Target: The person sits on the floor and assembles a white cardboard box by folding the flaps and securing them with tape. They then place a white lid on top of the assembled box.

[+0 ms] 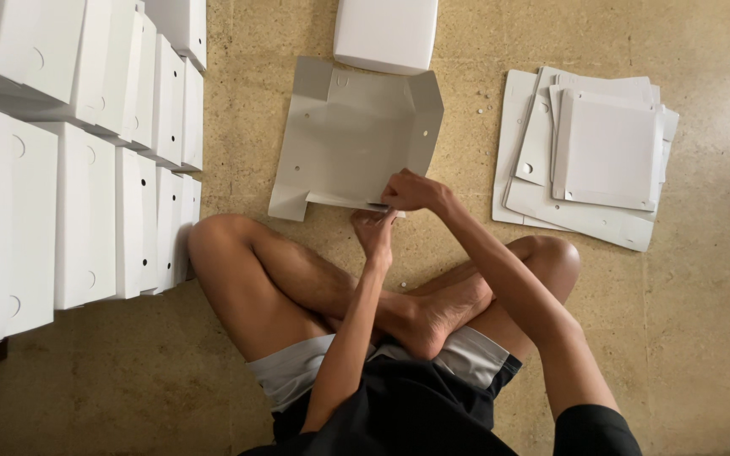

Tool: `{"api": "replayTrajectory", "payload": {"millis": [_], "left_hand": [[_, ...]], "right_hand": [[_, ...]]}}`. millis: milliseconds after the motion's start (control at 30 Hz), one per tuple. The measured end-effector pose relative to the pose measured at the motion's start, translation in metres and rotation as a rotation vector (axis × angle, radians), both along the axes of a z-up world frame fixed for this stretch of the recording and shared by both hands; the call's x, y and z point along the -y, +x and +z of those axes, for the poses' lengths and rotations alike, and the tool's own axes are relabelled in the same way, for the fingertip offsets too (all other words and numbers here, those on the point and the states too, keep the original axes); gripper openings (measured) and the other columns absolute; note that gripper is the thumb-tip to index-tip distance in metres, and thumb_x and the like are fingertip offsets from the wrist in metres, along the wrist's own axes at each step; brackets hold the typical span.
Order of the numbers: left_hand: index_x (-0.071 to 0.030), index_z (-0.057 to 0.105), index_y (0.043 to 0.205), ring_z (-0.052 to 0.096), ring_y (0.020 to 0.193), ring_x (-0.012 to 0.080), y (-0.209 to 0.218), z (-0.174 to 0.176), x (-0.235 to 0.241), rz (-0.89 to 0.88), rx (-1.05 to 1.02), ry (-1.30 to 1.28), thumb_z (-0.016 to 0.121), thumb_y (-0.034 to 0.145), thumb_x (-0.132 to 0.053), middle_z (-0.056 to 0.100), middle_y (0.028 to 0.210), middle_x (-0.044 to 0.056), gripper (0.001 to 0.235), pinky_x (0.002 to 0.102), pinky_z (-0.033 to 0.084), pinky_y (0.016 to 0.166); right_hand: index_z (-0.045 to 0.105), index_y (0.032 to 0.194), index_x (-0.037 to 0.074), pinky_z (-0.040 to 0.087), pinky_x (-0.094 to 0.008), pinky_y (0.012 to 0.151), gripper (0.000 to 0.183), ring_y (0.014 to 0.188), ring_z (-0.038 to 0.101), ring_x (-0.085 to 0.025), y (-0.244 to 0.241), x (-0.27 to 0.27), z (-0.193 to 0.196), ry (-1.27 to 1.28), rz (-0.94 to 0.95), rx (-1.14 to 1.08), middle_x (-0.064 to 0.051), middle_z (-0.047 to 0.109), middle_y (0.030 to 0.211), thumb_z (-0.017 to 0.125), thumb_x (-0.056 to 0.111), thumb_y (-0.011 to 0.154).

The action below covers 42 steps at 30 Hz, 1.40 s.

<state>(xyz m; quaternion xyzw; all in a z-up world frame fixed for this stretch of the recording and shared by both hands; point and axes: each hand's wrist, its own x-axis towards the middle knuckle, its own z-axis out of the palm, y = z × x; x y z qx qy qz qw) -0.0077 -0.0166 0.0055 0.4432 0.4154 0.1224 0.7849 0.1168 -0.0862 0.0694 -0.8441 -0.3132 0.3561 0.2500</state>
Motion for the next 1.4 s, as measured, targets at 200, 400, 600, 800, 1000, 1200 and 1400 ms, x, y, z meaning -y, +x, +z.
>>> {"api": "replayTrajectory", "payload": {"millis": [200, 400, 600, 800, 1000, 1200, 1400], "left_hand": [[-0.001, 0.036, 0.124, 0.061, 0.096, 0.0307, -0.046, 0.12, -0.045, -0.296, -0.054, 0.409, 0.084, 0.074, -0.012, 0.043, 0.118, 0.023, 0.07, 0.04, 0.057, 0.081], [-0.006, 0.057, 0.116, 0.054, 0.116, 0.0332, -0.013, 0.135, -0.073, -0.743, 0.414, 1.383, 0.087, 0.07, -0.008, 0.06, 0.11, 0.011, 0.055, 0.046, 0.038, 0.104], [0.0, 0.05, 0.116, 0.067, 0.093, 0.0426, 0.021, 0.108, -0.09, -1.105, 0.549, 1.202, 0.084, 0.072, -0.015, 0.066, 0.1, 0.02, 0.057, 0.051, 0.047, 0.095], [-0.012, 0.058, 0.103, 0.068, 0.087, 0.0372, 0.036, 0.078, -0.096, -1.186, 0.591, 1.135, 0.083, 0.072, -0.008, 0.065, 0.091, 0.008, 0.039, 0.047, 0.054, 0.08], [-0.008, 0.058, 0.091, 0.067, 0.076, 0.0388, 0.037, 0.125, -0.098, -1.215, 0.704, 1.256, 0.075, 0.08, -0.002, 0.064, 0.083, 0.01, 0.021, 0.049, 0.053, 0.07], [-0.012, 0.06, 0.093, 0.065, 0.068, 0.0326, 0.037, 0.065, -0.086, -1.211, 0.704, 1.23, 0.063, 0.091, -0.004, 0.061, 0.084, 0.006, 0.009, 0.037, 0.051, 0.066], [-0.019, 0.062, 0.109, 0.065, 0.085, 0.0215, 0.024, 0.051, -0.067, -1.147, 0.568, 1.568, 0.056, 0.094, -0.009, 0.064, 0.089, 0.002, 0.02, 0.042, 0.044, 0.081]], "right_hand": [[0.079, 0.095, 0.011, 0.054, -0.043, 0.08, 0.025, 0.087, 0.071, -0.036, 0.015, -0.006, 0.052, -0.161, 0.033, -0.053, -0.015, 0.076, 0.09, 0.064, 0.014, 0.074], [0.079, 0.08, 0.025, 0.055, -0.045, 0.073, 0.014, 0.08, 0.071, -0.034, 0.019, -0.006, 0.035, -0.253, 0.017, -0.005, -0.007, 0.075, 0.078, 0.068, 0.027, 0.072], [0.079, 0.081, 0.015, 0.054, -0.049, 0.076, 0.018, 0.087, 0.07, -0.04, 0.023, 0.004, 0.025, -0.243, 0.025, -0.041, -0.013, 0.075, 0.081, 0.072, 0.024, 0.067], [0.08, 0.079, 0.021, 0.055, -0.044, 0.077, 0.015, 0.085, 0.071, -0.035, 0.018, -0.003, 0.049, -0.266, 0.036, -0.083, -0.007, 0.076, 0.077, 0.071, 0.025, 0.068], [0.08, 0.088, 0.01, 0.053, -0.047, 0.081, 0.022, 0.092, 0.069, -0.041, 0.019, -0.002, 0.052, -0.263, 0.033, -0.13, -0.016, 0.076, 0.088, 0.064, 0.016, 0.072], [0.08, 0.083, 0.014, 0.056, -0.045, 0.077, 0.019, 0.087, 0.071, -0.039, 0.019, -0.004, 0.047, -0.265, 0.041, -0.046, -0.011, 0.076, 0.082, 0.068, 0.012, 0.07], [0.081, 0.086, 0.015, 0.058, -0.044, 0.076, 0.02, 0.085, 0.072, -0.036, 0.012, 0.004, 0.016, -0.365, 0.004, 0.026, -0.011, 0.077, 0.085, 0.069, 0.008, 0.071]]}}
